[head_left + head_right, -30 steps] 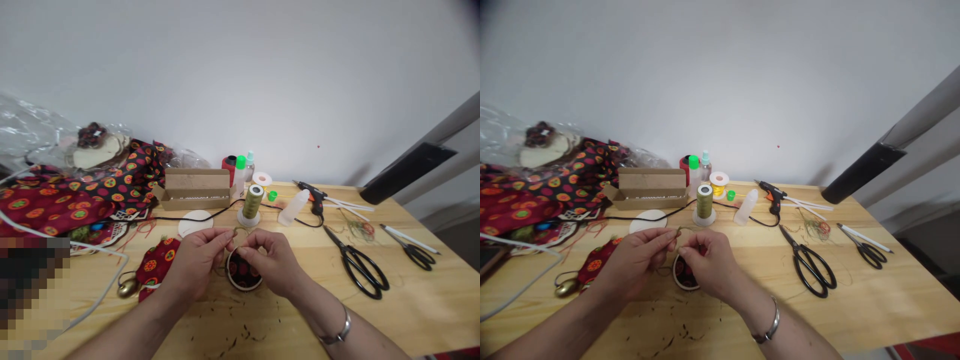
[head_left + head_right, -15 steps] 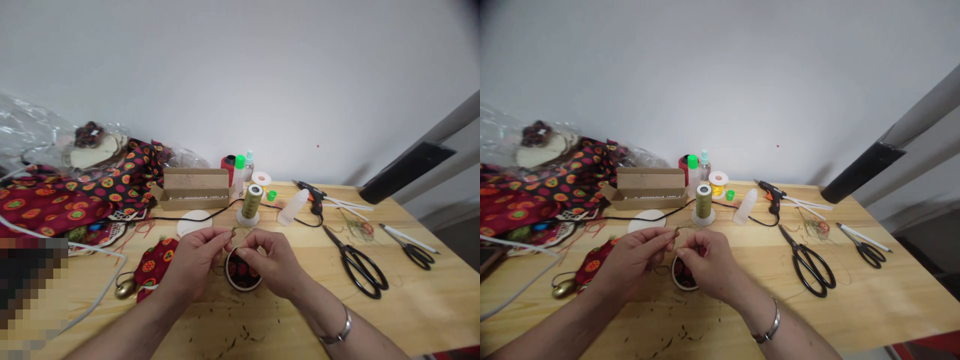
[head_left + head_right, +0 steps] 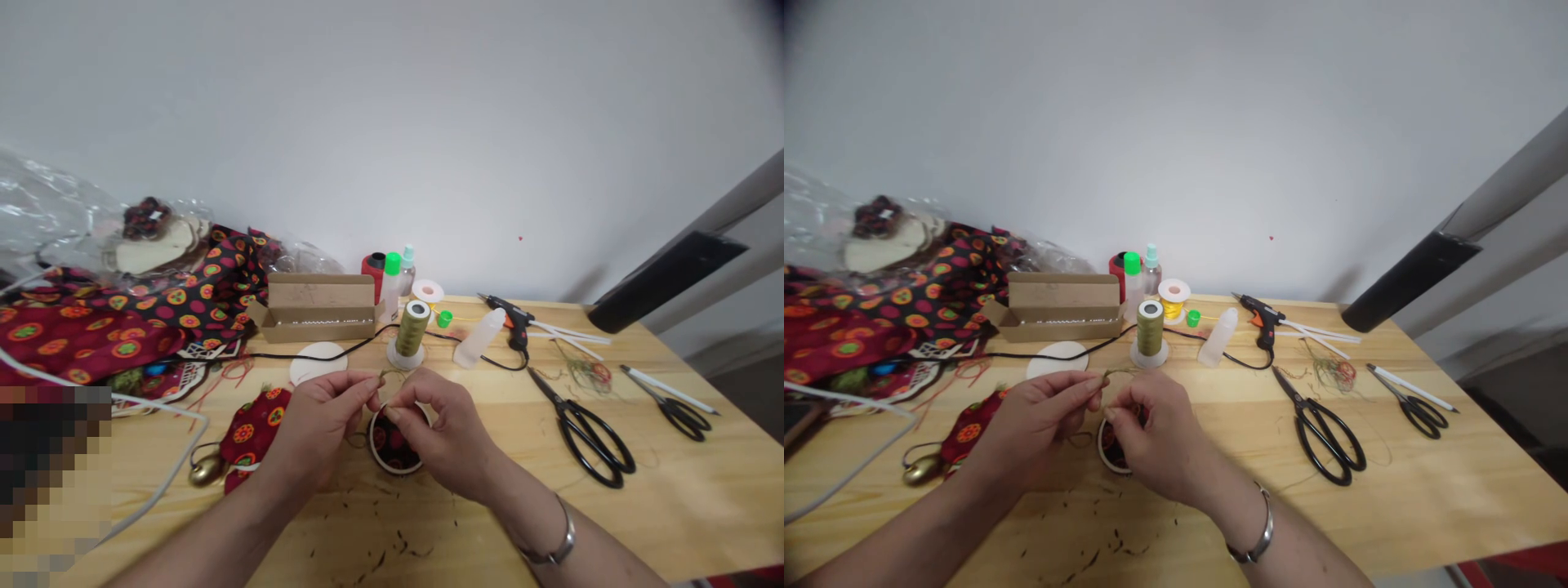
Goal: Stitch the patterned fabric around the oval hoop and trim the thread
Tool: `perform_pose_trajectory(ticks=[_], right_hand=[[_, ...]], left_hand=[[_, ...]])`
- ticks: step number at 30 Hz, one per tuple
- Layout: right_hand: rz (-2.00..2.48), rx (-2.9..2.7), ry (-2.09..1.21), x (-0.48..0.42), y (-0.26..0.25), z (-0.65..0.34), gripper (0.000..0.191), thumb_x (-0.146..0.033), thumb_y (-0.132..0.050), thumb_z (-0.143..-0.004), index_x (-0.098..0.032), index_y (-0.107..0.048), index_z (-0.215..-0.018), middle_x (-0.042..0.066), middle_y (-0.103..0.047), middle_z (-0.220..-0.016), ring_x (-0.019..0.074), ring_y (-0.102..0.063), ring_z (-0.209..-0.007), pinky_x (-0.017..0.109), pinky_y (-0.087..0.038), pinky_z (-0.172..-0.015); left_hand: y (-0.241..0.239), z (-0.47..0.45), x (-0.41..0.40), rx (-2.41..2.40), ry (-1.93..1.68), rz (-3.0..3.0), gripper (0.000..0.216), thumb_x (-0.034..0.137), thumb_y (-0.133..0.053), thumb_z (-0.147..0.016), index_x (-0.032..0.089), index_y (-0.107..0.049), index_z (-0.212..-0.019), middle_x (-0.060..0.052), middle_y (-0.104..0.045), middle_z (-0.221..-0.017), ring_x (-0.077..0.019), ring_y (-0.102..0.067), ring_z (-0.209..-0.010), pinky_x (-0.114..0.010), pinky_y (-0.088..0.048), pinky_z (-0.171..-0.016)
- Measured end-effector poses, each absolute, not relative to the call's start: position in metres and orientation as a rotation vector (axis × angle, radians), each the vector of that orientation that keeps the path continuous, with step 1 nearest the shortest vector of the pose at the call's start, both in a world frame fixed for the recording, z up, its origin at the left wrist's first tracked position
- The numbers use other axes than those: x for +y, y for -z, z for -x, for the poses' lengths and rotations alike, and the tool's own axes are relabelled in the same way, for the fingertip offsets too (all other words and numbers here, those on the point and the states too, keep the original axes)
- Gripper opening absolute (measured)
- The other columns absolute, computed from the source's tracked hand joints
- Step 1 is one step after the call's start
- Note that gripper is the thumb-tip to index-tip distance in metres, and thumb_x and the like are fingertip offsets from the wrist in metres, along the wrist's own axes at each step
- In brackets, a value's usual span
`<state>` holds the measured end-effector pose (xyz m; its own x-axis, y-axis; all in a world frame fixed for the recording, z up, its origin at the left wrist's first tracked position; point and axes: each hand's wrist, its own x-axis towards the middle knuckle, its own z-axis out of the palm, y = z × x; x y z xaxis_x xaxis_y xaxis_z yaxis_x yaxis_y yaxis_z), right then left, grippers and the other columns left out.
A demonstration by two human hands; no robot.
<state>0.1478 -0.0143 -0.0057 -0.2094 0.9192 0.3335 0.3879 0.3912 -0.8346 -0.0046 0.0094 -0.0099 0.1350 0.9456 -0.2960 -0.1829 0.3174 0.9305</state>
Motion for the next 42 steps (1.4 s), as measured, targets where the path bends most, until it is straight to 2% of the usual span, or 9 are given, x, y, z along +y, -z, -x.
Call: perform_pose_trajectory(ticks=[12, 22, 27, 30, 36, 42], right_hand=[[1.044, -1.953, -0.529, -0.013, 0.013, -0.146, 0.015, -0.006, -0.053, -0.076, -0.019, -0.054, -0.068, -0.001, -0.055, -0.065, 0.0138, -0.052, -0.069, 0.029, -0.039, -0.068], [0.861, -1.842, -0.495, -0.017, 0.003, -0.148, 0.012, -0.01, -0.052, -0.078, -0.018, -0.054, -0.069, 0.001, -0.053, -0.063, 0.0142, -0.049, -0.065, 0.032, -0.041, -0.068], [1.109, -1.523, -0.382, -0.004, 0.002, -0.161, 0.007, -0.014, -0.054, -0.082, -0.018, -0.059, -0.081, 0.004, -0.059, -0.078, 0.0166, -0.053, -0.079, 0.034, -0.041, -0.075], [1.2, -1.486, -0.474, 0.008, 0.005, -0.169, 0.007, -0.016, -0.057, -0.081, -0.019, -0.063, -0.083, 0.004, -0.062, -0.086, 0.0179, -0.054, -0.085, 0.036, -0.04, -0.08], [1.165, -1.628, -0.563, 0.008, 0.005, -0.168, 0.008, -0.018, -0.062, -0.078, -0.021, -0.067, -0.083, 0.005, -0.061, -0.09, 0.0195, -0.053, -0.092, 0.041, -0.038, -0.087], [1.147, -1.736, -0.512, 0.004, 0.008, -0.163, 0.01, -0.015, -0.064, -0.077, -0.022, -0.068, -0.082, 0.004, -0.059, -0.091, 0.0188, -0.051, -0.093, 0.039, -0.038, -0.086]], left_hand=[[0.016, 0.008, 0.009, 1.005, -0.988, -0.806, 0.019, 0.027, -0.07, -0.069, 0.011, -0.063, -0.061, 0.004, -0.052, -0.053, -0.0008, -0.025, -0.039, -0.016, -0.014, -0.039], [0.015, 0.008, 0.009, 1.021, -0.979, -0.848, 0.019, 0.028, -0.071, -0.067, 0.011, -0.065, -0.064, 0.004, -0.052, -0.051, -0.0012, -0.027, -0.04, -0.016, -0.016, -0.039], [0.011, 0.005, 0.009, 1.049, -0.96, -0.864, 0.021, 0.03, -0.072, -0.065, 0.011, -0.066, -0.062, 0.002, -0.056, -0.051, 0.0, -0.028, -0.037, -0.015, -0.015, -0.037], [0.01, 0.005, 0.009, 1.051, -0.953, -0.868, 0.021, 0.031, -0.072, -0.064, 0.011, -0.066, -0.062, 0.002, -0.057, -0.051, 0.0003, -0.028, -0.036, -0.015, -0.015, -0.036], [0.013, 0.006, 0.007, 1.099, -0.924, -0.962, 0.019, 0.031, -0.07, -0.068, 0.013, -0.068, -0.065, 0.003, -0.056, -0.05, -0.0011, -0.03, -0.039, -0.015, -0.017, -0.037], [0.012, 0.008, 0.004, 1.175, -0.872, -1.117, 0.024, 0.034, -0.065, -0.072, 0.013, -0.067, -0.061, 0.005, -0.049, -0.046, -0.0028, -0.028, -0.04, -0.017, -0.018, -0.039]])
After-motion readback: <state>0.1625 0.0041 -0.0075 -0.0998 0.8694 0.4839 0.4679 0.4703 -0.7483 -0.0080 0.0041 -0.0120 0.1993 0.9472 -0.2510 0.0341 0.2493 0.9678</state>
